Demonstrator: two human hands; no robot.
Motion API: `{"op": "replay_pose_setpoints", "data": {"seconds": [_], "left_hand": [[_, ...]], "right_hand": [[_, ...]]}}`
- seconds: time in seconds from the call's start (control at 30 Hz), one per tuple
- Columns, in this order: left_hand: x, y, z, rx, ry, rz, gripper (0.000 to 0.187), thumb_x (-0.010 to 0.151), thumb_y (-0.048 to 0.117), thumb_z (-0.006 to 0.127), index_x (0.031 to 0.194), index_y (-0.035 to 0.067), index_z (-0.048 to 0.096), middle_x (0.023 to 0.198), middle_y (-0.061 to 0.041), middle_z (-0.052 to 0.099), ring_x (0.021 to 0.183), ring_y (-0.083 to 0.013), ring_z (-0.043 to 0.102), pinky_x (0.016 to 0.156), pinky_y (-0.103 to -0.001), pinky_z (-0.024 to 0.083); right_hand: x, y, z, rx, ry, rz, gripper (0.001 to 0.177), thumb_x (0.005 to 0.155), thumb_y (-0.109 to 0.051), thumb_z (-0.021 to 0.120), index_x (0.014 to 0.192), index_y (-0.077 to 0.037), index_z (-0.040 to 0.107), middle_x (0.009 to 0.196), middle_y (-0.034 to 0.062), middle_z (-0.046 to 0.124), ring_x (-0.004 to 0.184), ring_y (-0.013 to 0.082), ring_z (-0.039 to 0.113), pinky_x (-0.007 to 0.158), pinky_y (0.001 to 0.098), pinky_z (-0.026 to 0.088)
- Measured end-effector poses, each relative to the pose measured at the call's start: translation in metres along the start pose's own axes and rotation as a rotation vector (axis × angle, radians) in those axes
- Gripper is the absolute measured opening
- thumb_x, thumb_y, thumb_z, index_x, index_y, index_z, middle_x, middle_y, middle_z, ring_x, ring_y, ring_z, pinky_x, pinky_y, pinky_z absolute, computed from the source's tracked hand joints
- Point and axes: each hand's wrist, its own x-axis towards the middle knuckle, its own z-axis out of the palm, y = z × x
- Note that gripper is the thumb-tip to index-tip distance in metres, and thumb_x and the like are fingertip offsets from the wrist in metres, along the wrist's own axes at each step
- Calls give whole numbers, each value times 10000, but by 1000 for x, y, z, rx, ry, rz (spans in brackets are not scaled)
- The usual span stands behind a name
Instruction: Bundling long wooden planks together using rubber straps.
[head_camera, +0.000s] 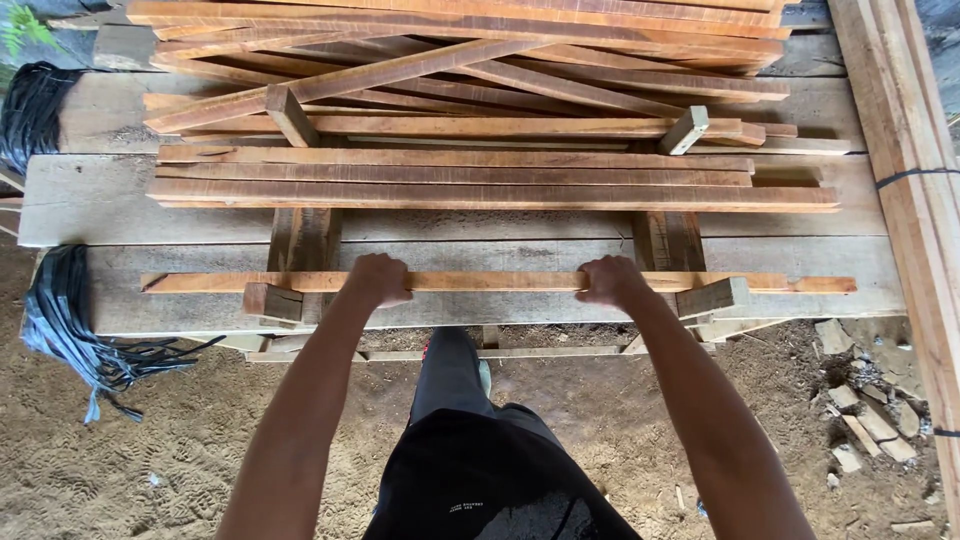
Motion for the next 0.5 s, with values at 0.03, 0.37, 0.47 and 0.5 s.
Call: {"op": "replay_pose_setpoints", "data": {"seconds": [0.03,0.37,0.47,0.5], "left_hand": [[3,12,-1,1,1,-2,490,790,587,628,1158,291,760,990,-24,789,1004,-279,772,895,-463,592],[46,124,-11,-207,230,311,512,779,483,639,1183,188,750,939,-108,771,923,-359,771,814,-499,605],[28,111,-15,-291,194,314,507,805,481,633,1211,196,741,994,-139,773,986,-389,756,874,-517,591],[23,97,-21,-306,175,291,499,815,478,631,1225,212,729,1035,-154,775,1036,-395,748,914,-527,584]], "right_hand": [[6,-14,2,0,2,-1,503,765,-560,688,1179,-286,772,1058,71,817,1062,350,762,965,477,579],[50,-129,11,73,40,-241,468,799,-499,679,1163,-215,754,999,122,783,980,386,762,891,500,596],[28,-119,-7,100,22,-269,521,820,-545,668,1192,-187,738,1031,164,770,1016,412,746,934,520,579],[22,-117,-24,109,10,-286,564,836,-560,662,1227,-158,720,1070,201,763,1059,426,735,977,541,563]]}}
